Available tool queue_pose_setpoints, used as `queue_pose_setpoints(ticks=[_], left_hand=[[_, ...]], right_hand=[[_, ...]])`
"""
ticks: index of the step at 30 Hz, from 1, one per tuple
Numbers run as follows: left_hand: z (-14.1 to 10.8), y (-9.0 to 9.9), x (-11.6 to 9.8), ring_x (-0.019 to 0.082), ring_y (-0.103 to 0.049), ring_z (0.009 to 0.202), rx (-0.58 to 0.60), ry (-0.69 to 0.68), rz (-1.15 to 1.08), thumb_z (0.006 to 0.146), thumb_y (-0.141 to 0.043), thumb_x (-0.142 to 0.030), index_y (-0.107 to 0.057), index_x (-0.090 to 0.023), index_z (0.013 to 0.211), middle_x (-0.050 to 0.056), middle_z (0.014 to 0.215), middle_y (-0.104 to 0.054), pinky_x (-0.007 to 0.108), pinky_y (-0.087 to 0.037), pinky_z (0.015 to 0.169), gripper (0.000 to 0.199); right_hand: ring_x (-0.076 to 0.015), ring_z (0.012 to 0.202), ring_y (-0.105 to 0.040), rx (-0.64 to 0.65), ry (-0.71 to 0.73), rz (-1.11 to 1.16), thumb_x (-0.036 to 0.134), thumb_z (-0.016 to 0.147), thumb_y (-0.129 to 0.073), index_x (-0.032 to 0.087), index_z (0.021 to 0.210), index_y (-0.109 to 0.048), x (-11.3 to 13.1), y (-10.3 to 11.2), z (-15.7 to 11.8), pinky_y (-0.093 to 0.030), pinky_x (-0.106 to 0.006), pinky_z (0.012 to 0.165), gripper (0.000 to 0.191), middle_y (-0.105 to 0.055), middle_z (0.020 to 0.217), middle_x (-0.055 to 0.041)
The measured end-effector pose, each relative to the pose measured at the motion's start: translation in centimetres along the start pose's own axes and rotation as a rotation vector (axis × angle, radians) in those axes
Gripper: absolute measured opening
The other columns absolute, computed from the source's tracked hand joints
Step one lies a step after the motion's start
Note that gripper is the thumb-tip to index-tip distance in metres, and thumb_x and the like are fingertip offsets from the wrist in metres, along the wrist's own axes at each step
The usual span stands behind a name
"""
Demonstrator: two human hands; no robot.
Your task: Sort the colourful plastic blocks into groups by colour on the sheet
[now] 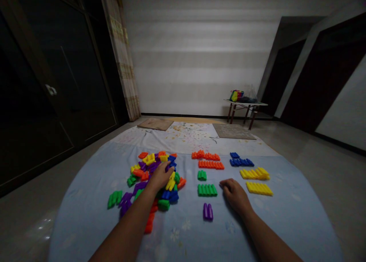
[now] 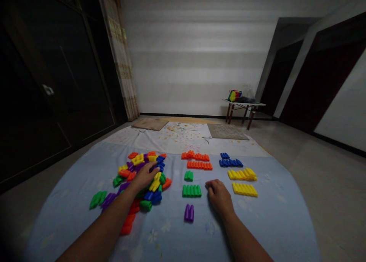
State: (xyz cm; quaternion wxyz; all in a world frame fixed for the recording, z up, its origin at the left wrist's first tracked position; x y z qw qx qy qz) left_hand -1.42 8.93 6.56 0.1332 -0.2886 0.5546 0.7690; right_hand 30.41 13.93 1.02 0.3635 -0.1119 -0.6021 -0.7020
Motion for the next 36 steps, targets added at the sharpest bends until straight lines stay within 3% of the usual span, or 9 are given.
queue_pose_setpoints(ticks=[3,5,11,13,16,22,31,36], left_hand=[[-0.4,1.2,-0.2,0.017,-0.053,0.113,-0.029,-0.052,-0.043,0.082,-0.039,-0.044,-0.054,-0.015,0.119,0.007,0.121,-0.059,0.027,-0.039,0.095,0.049],[-1.0,3.2,1.0,0.018,-0.052,0.113,-0.083,-0.038,-0.024,0.083,-0.036,-0.045,-0.053,-0.014,0.119,0.007,0.121,-0.059,0.029,-0.039,0.096,0.051],[-5.1,9.2,8.6,0.031,-0.049,0.116,-0.261,0.132,0.188,0.077,-0.037,-0.049,-0.058,-0.015,0.110,0.018,0.122,-0.056,0.044,-0.033,0.102,0.051],[-6.5,9.5,10.6,0.034,-0.048,0.116,-0.252,0.187,0.243,0.076,-0.038,-0.050,-0.060,-0.016,0.108,0.020,0.121,-0.056,0.047,-0.033,0.101,0.052],[-7.6,8.4,11.8,0.029,-0.048,0.118,-0.176,0.214,0.283,0.078,-0.036,-0.048,-0.058,-0.013,0.111,0.016,0.124,-0.056,0.040,-0.033,0.103,0.053],[-7.5,5.4,10.2,0.022,-0.043,0.123,-0.105,0.219,0.274,0.082,-0.028,-0.046,-0.051,-0.011,0.121,0.014,0.131,-0.050,0.036,-0.030,0.104,0.057],[-7.7,3.8,6.0,0.029,-0.041,0.124,-0.087,0.339,0.248,0.085,-0.025,-0.050,-0.050,-0.021,0.121,0.011,0.134,-0.047,0.052,-0.028,0.099,0.052],[-8.0,2.5,4.0,0.027,-0.043,0.122,-0.061,0.351,0.193,0.086,-0.025,-0.048,-0.051,-0.023,0.119,0.009,0.132,-0.049,0.050,-0.032,0.097,0.049]], right_hand=[[-0.0173,0.093,-0.057,0.002,0.008,0.002,0.017,0.075,-0.043,0.021,0.087,-0.066,0.0,0.0,0.0,-0.043,-0.027,0.082,0.026,-0.065,0.095,-0.0043],[-0.0175,0.093,-0.057,0.001,0.003,0.002,0.018,0.075,-0.044,0.021,0.088,-0.066,-0.2,-0.1,0.0,-0.043,-0.028,0.082,0.026,-0.065,0.095,-0.0043],[-0.0174,0.095,-0.057,0.005,-0.021,-0.008,0.018,0.076,-0.044,0.021,0.088,-0.065,-0.3,-0.2,0.1,-0.043,-0.028,0.082,0.025,-0.064,0.096,-0.0040],[-0.0173,0.094,-0.056,0.010,-0.014,-0.019,0.018,0.076,-0.043,0.021,0.087,-0.065,-0.1,-0.1,0.1,-0.042,-0.027,0.082,0.025,-0.063,0.096,-0.0041],[-0.0171,0.093,-0.056,0.011,-0.006,-0.045,0.017,0.076,-0.043,0.020,0.087,-0.064,0.3,0.0,0.0,-0.041,-0.027,0.082,0.024,-0.063,0.094,-0.0042],[-0.0164,0.094,-0.054,0.001,-0.024,-0.098,0.015,0.077,-0.045,0.021,0.086,-0.064,1.1,0.3,-0.2,-0.039,-0.026,0.082,0.022,-0.062,0.094,-0.0037],[-0.0150,0.092,-0.053,-0.054,-0.001,-0.167,0.013,0.078,-0.045,0.020,0.085,-0.063,2.1,0.7,-0.6,-0.037,-0.023,0.078,0.020,-0.061,0.092,-0.0035],[-0.0146,0.092,-0.052,-0.047,0.004,-0.176,0.014,0.079,-0.045,0.021,0.085,-0.062,2.1,0.6,-0.6,-0.037,-0.023,0.076,0.019,-0.060,0.092,-0.0028]])
Point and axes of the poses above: each hand's wrist, its own z-axis towards the middle knuckle, its own y-axis out of the back of the hand, x = y × z, the point moved 6 cm from there along z, towards the middle knuckle
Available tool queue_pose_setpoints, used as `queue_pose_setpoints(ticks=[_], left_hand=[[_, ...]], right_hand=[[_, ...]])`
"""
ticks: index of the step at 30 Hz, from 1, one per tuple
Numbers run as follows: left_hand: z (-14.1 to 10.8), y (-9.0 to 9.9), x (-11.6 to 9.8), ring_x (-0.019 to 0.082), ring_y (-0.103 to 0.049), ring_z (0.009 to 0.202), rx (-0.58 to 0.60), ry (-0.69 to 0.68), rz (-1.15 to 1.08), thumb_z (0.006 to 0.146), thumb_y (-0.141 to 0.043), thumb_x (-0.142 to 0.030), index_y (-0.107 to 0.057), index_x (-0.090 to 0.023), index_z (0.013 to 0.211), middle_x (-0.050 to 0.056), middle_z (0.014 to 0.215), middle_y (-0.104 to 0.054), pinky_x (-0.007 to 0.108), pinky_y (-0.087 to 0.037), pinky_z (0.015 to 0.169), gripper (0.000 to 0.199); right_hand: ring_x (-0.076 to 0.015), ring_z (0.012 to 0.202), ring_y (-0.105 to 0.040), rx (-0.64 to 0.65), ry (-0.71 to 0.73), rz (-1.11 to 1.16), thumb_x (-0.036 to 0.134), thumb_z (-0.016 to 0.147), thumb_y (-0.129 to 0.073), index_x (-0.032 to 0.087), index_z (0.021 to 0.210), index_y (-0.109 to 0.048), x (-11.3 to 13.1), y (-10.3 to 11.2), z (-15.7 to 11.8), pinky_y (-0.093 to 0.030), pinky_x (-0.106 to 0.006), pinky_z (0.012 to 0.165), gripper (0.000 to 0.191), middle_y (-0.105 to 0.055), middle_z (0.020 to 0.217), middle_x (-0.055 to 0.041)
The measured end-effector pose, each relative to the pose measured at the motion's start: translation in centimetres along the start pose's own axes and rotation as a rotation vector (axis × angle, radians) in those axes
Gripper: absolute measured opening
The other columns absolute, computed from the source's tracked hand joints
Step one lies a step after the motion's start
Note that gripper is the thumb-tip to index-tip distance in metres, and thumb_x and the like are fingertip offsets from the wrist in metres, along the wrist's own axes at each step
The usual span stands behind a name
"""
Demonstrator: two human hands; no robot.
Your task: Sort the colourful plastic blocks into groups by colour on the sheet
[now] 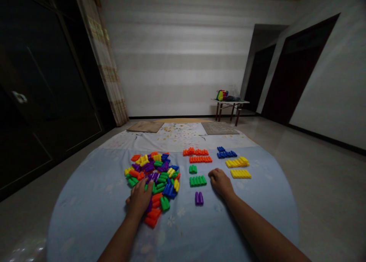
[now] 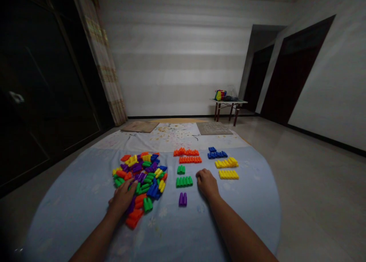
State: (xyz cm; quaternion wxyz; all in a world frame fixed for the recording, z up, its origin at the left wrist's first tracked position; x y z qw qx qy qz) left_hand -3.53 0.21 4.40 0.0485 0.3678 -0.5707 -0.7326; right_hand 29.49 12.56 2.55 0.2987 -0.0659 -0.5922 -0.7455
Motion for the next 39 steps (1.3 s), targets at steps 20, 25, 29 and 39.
queue_pose_setpoints(ticks=[20,25,29,39], left_hand=[[1.8,0.4,-2.4,0.023,-0.055,0.108,0.004,-0.120,-0.016,0.086,-0.037,-0.038,-0.057,-0.023,0.111,0.007,0.112,-0.065,0.040,-0.032,0.096,0.036],[2.3,-0.7,-3.9,0.023,-0.057,0.105,0.050,-0.200,-0.044,0.077,-0.050,-0.037,-0.060,-0.023,0.110,0.007,0.110,-0.066,0.038,-0.035,0.093,0.037],[2.4,-1.2,-4.6,0.020,-0.060,0.101,0.087,-0.274,-0.121,0.075,-0.052,-0.043,-0.064,-0.026,0.103,0.003,0.105,-0.068,0.031,-0.041,0.086,0.035],[3.4,2.0,0.5,0.021,-0.061,0.095,-0.192,-0.120,-0.264,0.082,-0.033,-0.044,-0.063,-0.017,0.101,0.010,0.099,-0.069,0.029,-0.045,0.082,0.044]], right_hand=[[-0.0154,0.092,-0.051,-0.008,0.012,-0.029,0.015,0.080,-0.045,0.021,0.087,-0.062,-0.1,-0.3,0.1,-0.036,-0.024,0.079,0.019,-0.059,0.093,-0.0035],[-0.0155,0.093,-0.051,-0.007,0.005,-0.030,0.014,0.079,-0.045,0.022,0.086,-0.062,-0.3,-0.4,0.1,-0.037,-0.024,0.079,0.020,-0.059,0.093,-0.0033],[-0.0157,0.092,-0.051,-0.010,0.018,-0.021,0.014,0.079,-0.045,0.021,0.086,-0.062,-0.1,-0.3,0.1,-0.037,-0.024,0.079,0.019,-0.059,0.092,-0.0035],[-0.0158,0.092,-0.052,-0.011,0.015,0.011,0.013,0.078,-0.046,0.022,0.085,-0.063,-0.2,-0.4,0.2,-0.038,-0.025,0.080,0.020,-0.060,0.091,-0.0037]])
Point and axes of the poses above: each hand's wrist, its own z-axis towards the middle knuckle, its own y-axis out of the back of the hand, x = y × z, the point moved 6 cm from there along z, towards the middle knuckle
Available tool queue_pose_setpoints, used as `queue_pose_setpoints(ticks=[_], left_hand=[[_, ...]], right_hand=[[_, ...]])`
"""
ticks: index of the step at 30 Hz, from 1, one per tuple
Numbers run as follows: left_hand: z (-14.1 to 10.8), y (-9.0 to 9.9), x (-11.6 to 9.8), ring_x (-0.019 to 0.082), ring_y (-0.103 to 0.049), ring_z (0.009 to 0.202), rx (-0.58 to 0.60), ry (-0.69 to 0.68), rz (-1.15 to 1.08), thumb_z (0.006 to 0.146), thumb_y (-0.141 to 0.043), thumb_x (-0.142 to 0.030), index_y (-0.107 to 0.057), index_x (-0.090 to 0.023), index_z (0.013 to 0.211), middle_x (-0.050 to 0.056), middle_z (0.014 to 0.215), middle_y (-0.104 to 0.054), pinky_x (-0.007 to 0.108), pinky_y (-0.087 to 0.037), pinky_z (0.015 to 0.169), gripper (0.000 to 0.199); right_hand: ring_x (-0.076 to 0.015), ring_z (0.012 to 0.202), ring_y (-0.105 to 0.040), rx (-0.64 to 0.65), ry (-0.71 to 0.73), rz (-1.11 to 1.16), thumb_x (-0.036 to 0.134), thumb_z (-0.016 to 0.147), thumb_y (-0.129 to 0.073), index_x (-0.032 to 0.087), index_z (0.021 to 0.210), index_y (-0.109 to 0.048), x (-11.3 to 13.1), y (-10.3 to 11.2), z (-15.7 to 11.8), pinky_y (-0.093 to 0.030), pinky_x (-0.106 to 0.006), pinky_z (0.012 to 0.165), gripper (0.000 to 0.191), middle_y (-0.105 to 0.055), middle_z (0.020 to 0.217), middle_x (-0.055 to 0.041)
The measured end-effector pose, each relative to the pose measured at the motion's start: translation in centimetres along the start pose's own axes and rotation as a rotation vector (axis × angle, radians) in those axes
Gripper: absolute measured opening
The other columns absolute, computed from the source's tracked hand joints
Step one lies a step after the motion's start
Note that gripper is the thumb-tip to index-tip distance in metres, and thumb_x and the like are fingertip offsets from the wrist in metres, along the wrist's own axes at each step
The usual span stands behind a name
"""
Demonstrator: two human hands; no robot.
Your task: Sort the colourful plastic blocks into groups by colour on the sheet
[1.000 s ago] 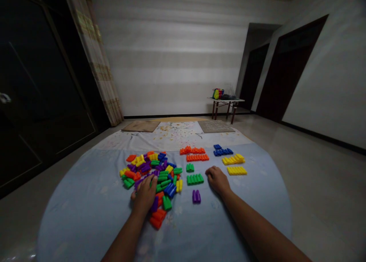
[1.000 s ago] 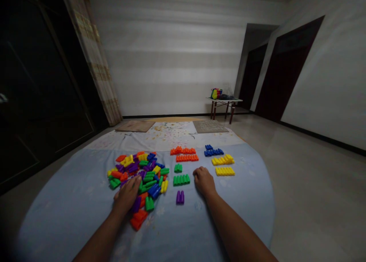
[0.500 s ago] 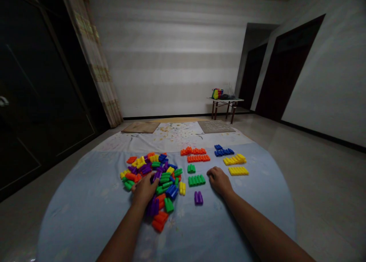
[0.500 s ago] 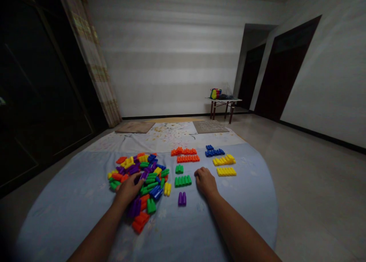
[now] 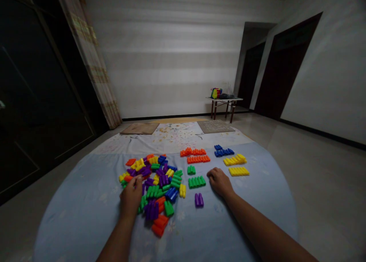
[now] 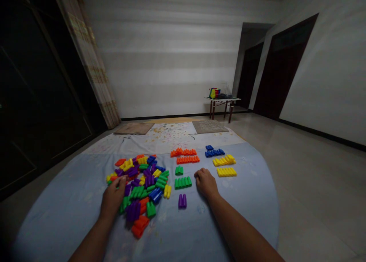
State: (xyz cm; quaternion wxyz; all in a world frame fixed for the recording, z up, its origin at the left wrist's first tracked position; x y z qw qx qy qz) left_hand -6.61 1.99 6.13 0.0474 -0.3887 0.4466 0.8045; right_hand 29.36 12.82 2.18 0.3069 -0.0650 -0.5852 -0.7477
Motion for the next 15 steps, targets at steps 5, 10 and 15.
queue_pose_setpoints(ticks=[5,10,15], left_hand=[[-0.8,1.0,1.6,0.021,-0.060,0.097,-0.122,0.039,-0.014,0.084,-0.031,-0.041,-0.062,-0.020,0.101,0.009,0.103,-0.067,0.029,-0.045,0.082,0.042],[-1.2,0.6,3.3,0.022,-0.061,0.094,-0.151,0.050,-0.065,0.082,-0.031,-0.044,-0.062,-0.017,0.103,0.010,0.100,-0.068,0.029,-0.046,0.079,0.046],[-1.4,0.5,3.2,0.021,-0.062,0.093,-0.130,0.037,-0.101,0.081,-0.032,-0.047,-0.062,-0.017,0.101,0.010,0.098,-0.068,0.028,-0.046,0.079,0.047]], right_hand=[[-0.0167,0.092,-0.054,-0.033,0.009,0.080,0.014,0.078,-0.047,0.021,0.086,-0.063,-0.7,-0.2,0.0,-0.040,-0.027,0.082,0.020,-0.061,0.091,-0.0046],[-0.0168,0.091,-0.055,-0.125,0.114,0.203,0.010,0.077,-0.045,0.019,0.095,-0.061,0.8,0.8,0.3,-0.042,-0.030,0.083,0.025,-0.061,0.092,-0.0060],[-0.0164,0.094,-0.053,-0.012,0.397,0.246,0.013,0.077,-0.050,0.021,0.098,-0.061,9.1,0.9,1.0,-0.043,-0.030,0.083,0.024,-0.060,0.096,-0.0057]])
Point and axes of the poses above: each hand's wrist, its own z-axis towards the middle knuckle, its own y-axis out of the back of the hand, x = y × z, the point moved 6 cm from there along z, towards the middle knuckle
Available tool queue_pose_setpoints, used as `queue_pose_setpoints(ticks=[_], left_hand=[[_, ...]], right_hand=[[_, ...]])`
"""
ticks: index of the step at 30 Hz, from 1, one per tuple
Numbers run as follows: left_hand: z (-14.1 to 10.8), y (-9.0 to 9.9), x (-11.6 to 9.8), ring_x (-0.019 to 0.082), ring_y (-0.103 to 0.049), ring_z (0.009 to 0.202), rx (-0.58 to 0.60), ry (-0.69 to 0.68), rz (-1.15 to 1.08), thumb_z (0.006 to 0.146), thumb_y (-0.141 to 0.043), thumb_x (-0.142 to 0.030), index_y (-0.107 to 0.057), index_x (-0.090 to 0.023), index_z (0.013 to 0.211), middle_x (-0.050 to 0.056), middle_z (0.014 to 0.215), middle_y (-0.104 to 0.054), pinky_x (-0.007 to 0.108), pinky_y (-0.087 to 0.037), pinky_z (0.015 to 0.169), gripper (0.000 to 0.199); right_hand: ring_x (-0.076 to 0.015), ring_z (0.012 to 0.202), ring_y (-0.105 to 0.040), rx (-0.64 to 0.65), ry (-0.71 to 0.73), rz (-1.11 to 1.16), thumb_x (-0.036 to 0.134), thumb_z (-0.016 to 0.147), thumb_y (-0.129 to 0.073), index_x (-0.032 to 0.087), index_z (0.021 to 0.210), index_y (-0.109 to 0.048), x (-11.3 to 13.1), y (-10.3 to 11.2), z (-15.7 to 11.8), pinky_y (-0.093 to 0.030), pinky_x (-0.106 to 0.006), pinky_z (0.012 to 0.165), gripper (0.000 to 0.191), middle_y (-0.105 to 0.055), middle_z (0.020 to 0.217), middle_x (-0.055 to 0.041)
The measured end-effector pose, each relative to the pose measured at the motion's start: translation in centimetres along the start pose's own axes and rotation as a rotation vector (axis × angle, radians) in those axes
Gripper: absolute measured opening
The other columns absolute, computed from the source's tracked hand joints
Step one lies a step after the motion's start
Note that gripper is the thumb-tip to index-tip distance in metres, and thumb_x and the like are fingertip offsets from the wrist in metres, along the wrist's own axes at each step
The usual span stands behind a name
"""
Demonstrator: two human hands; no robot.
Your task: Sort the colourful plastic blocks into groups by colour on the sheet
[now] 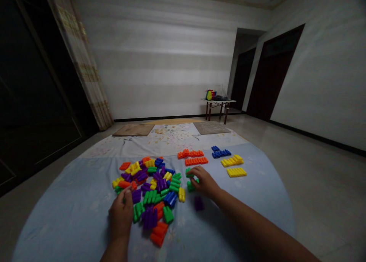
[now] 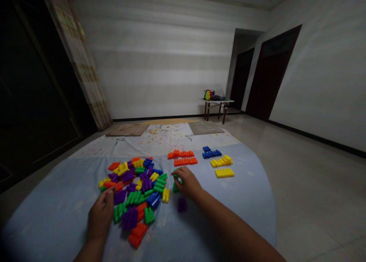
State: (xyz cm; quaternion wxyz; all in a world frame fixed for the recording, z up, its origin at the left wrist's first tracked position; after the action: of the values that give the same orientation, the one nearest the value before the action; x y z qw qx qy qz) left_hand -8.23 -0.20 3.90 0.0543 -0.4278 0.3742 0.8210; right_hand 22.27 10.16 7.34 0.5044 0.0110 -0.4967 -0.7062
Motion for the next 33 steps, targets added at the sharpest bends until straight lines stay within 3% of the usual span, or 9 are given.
queue_pose_setpoints(ticks=[4,9,13,16,19,24,27,30,33], left_hand=[[-0.2,0.1,-0.1,0.022,-0.061,0.095,0.024,0.020,0.000,0.080,-0.032,-0.048,-0.062,-0.018,0.101,0.010,0.100,-0.068,0.029,-0.046,0.080,0.047],[-0.1,0.1,0.3,0.022,-0.059,0.100,0.066,0.033,-0.010,0.081,-0.032,-0.047,-0.061,-0.017,0.102,0.010,0.104,-0.066,0.030,-0.045,0.085,0.046],[-0.2,0.1,0.4,0.023,-0.058,0.101,0.073,0.034,0.000,0.081,-0.032,-0.046,-0.061,-0.016,0.102,0.011,0.105,-0.066,0.031,-0.044,0.087,0.047],[-0.2,0.0,0.4,0.024,-0.059,0.100,0.075,0.047,0.023,0.081,-0.032,-0.046,-0.061,-0.017,0.103,0.011,0.104,-0.066,0.032,-0.045,0.086,0.047],[-0.2,-0.1,0.5,0.024,-0.059,0.100,0.088,0.061,0.031,0.080,-0.031,-0.046,-0.061,-0.017,0.103,0.011,0.104,-0.066,0.032,-0.045,0.086,0.048],[-0.2,-0.1,0.9,0.024,-0.059,0.100,0.091,0.126,0.027,0.080,-0.032,-0.045,-0.061,-0.017,0.103,0.011,0.105,-0.065,0.033,-0.044,0.085,0.047],[-0.2,0.0,0.9,0.025,-0.058,0.101,0.086,0.117,0.023,0.080,-0.033,-0.045,-0.061,-0.017,0.103,0.011,0.106,-0.065,0.034,-0.044,0.086,0.046],[-0.2,0.1,0.7,0.025,-0.059,0.099,0.084,0.114,0.041,0.080,-0.033,-0.045,-0.061,-0.019,0.103,0.009,0.103,-0.066,0.034,-0.045,0.083,0.044],[-0.1,0.2,0.6,0.024,-0.060,0.096,0.083,0.108,0.044,0.079,-0.033,-0.045,-0.062,-0.021,0.100,0.007,0.099,-0.068,0.033,-0.047,0.080,0.043]], right_hand=[[-0.0225,0.100,-0.050,0.207,0.060,-0.119,0.030,0.070,-0.064,0.020,0.110,-0.057,4.1,-3.2,2.4,-0.039,-0.037,0.087,0.042,-0.059,0.106,-0.0091],[-0.0243,0.099,-0.051,0.345,0.035,-0.214,0.031,0.069,-0.065,0.023,0.112,-0.056,4.5,-4.9,3.3,-0.039,-0.037,0.084,0.045,-0.060,0.104,-0.0083],[-0.0228,0.101,-0.050,0.244,-0.017,-0.161,0.026,0.067,-0.067,0.023,0.117,-0.054,2.6,-1.8,2.5,-0.037,-0.035,0.086,0.052,-0.058,0.109,-0.0083],[-0.0211,0.102,-0.050,0.104,-0.112,-0.125,0.021,0.071,-0.063,0.020,0.117,-0.053,-0.5,2.2,0.5,-0.038,-0.035,0.088,0.048,-0.058,0.109,-0.0086],[-0.0213,0.099,-0.052,0.121,-0.243,-0.167,0.020,0.071,-0.062,0.016,0.117,-0.054,-4.3,4.8,-2.4,-0.039,-0.036,0.088,0.046,-0.060,0.105,-0.0097],[-0.0206,0.101,-0.053,0.308,-0.294,-0.133,0.016,0.070,-0.059,0.017,0.115,-0.057,-6.9,5.3,-5.6,-0.039,-0.034,0.091,0.045,-0.061,0.109,-0.0090],[-0.0200,0.108,-0.050,0.279,-0.301,-0.118,0.016,0.072,-0.056,0.018,0.116,-0.056,-6.7,5.1,-5.8,-0.037,-0.032,0.095,0.044,-0.057,0.117,-0.0095],[-0.0226,0.107,-0.050,0.214,-0.401,-0.210,0.032,0.075,-0.057,0.019,0.117,-0.056,-6.6,5.1,-5.8,-0.038,-0.034,0.092,0.043,-0.056,0.114,-0.0114],[-0.0245,0.100,-0.053,0.230,-0.484,-0.323,0.045,0.073,-0.059,0.021,0.112,-0.058,-6.5,4.7,-5.9,-0.041,-0.034,0.085,0.046,-0.057,0.107,-0.0110]])
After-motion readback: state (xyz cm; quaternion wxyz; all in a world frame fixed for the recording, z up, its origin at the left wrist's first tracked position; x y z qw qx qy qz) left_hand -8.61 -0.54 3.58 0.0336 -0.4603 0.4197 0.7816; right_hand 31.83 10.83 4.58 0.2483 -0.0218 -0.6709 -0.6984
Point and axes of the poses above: each hand's wrist, its own z-axis towards the middle knuckle, its own y-axis out of the back of the hand, x = y × z, the point moved 6 cm from there along z, towards the middle knuckle
